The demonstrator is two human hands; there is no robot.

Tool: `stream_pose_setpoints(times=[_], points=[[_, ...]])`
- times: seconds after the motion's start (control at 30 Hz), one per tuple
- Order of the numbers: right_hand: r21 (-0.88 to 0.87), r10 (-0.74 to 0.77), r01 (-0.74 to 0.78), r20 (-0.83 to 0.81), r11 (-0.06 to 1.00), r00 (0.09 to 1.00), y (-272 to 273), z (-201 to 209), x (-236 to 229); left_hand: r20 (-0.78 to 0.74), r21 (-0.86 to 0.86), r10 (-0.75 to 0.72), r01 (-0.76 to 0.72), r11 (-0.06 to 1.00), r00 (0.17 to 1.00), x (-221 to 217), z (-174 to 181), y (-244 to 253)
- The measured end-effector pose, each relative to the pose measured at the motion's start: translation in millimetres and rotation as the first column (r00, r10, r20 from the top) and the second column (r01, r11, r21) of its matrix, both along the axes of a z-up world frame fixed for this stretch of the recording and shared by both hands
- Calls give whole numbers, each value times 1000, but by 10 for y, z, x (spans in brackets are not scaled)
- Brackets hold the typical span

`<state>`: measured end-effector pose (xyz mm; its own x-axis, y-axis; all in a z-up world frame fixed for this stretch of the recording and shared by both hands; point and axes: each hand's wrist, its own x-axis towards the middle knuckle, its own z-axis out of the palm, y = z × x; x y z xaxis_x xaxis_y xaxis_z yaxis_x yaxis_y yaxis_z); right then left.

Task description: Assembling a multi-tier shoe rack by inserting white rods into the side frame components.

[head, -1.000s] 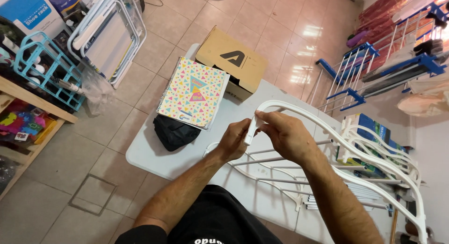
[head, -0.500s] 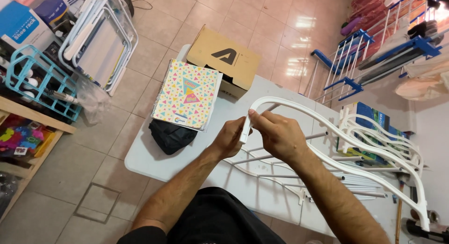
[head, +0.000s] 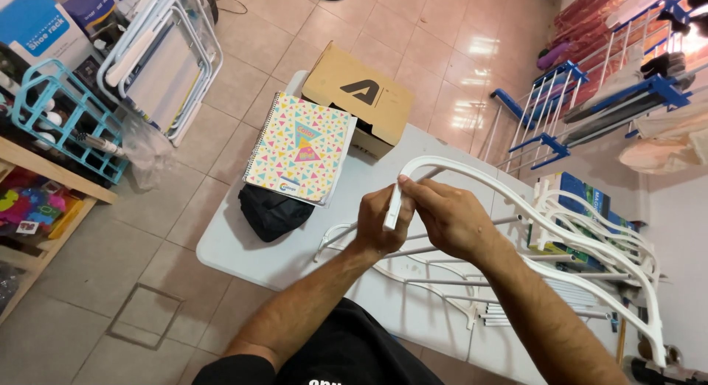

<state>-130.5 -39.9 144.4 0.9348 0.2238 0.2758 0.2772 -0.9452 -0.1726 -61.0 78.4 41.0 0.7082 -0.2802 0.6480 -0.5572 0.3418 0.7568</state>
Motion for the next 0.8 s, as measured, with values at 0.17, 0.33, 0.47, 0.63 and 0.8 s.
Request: stream_pose_setpoints(times=[0.17,0.33,0.47,0.63,0.8], points=[[109,-6,14,-73,994,997,60,74,9,-196,-3,117,-120,993,974,-140,53,-34],[134,-84,105,-155,985,984,-74,-84,-16,-260,42,147,-142,989,954,-144,57,-80],[159,-106,136,-186,978,977,-105,-149,-59,-310,31,159,-157,987,937,-174,160,-71],[168,-42,71,-168,983,985,12,4,-51,-318,13,111,-112,994,942,-176,155,-32],[180,5,22,-151,983,988,-14,107,-60,-283,-65,-65,48,997,957,-87,62,20]])
